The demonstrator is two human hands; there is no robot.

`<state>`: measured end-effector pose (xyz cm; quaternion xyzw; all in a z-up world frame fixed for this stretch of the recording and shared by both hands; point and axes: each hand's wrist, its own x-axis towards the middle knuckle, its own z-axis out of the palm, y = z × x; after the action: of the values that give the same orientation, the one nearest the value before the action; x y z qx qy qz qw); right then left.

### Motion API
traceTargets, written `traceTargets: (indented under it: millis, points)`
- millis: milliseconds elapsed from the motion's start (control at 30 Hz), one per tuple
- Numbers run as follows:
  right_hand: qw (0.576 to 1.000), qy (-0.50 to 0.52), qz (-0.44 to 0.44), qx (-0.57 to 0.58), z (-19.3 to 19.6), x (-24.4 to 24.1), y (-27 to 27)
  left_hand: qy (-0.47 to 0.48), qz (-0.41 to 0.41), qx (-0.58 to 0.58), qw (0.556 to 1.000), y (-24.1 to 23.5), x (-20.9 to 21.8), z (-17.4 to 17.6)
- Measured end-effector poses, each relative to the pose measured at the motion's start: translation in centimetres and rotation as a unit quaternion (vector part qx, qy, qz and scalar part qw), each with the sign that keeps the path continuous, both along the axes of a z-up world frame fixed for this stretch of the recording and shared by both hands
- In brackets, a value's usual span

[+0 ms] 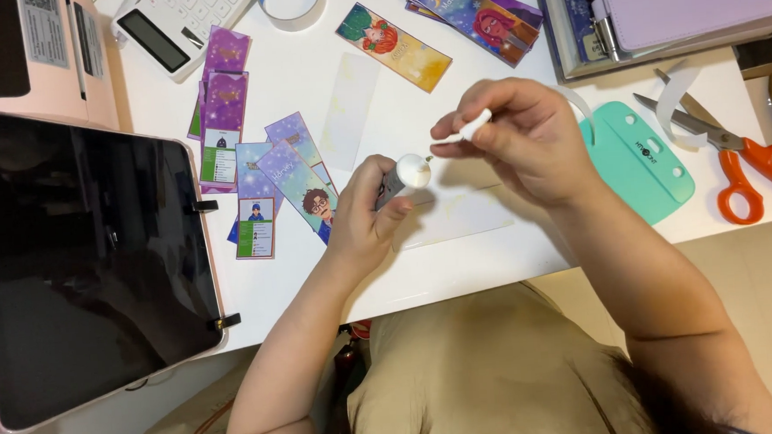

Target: The person applies glue to a white paper strip, folds it, and adheres a printed character bookmark onto it. They then use a green plastic tool to press the bookmark flat and smooth the surface.

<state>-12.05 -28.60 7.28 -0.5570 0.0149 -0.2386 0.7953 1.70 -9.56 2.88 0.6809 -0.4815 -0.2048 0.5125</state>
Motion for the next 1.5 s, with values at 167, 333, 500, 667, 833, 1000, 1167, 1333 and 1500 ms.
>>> traceTargets:
  millis: [167,333,500,667,833,1000,1167,1333,1500]
  points:
    - [0.998,0.009,0.010,0.057,-0.6,0.1,1.0,0.052,-0.023,0.009,0.998,0.0,-0.1,-0.2]
    - [0.996,-0.013,-0.027,0.085,-2.0,0.7,1.3,0.064,-0.028,-0.014,0.997,-0.3,-0.1,-1.3]
    - [0.995,-0.017,-0.022,0.091,-2.4,0.9,1.2,0.069,-0.042,-0.014,0.997,-0.2,0.0,-1.6]
    - [0.996,-0.021,-0.022,0.080,-3.0,0.9,1.1,0.061,-0.043,-0.012,0.997,-0.2,-0.1,-1.4]
    - [0.996,-0.027,-0.023,0.084,-3.1,0.8,1.2,0.064,-0.054,-0.004,0.996,-0.1,-0.1,-1.3]
    - [0.996,-0.021,-0.019,0.090,-3.1,0.7,1.1,0.069,-0.060,-0.007,0.996,-0.1,-0.1,-1.4]
    - [0.995,-0.020,-0.013,0.099,-3.4,0.7,1.0,0.071,-0.065,-0.005,0.995,-0.1,-0.1,-1.5]
    - [0.993,-0.006,-0.010,0.116,-3.1,0.5,1.2,0.068,-0.069,-0.005,0.995,0.0,-0.1,-1.4]
    - [0.992,-0.006,-0.007,0.122,-3.6,0.5,1.0,0.072,-0.069,-0.005,0.995,-0.2,-0.2,-1.5]
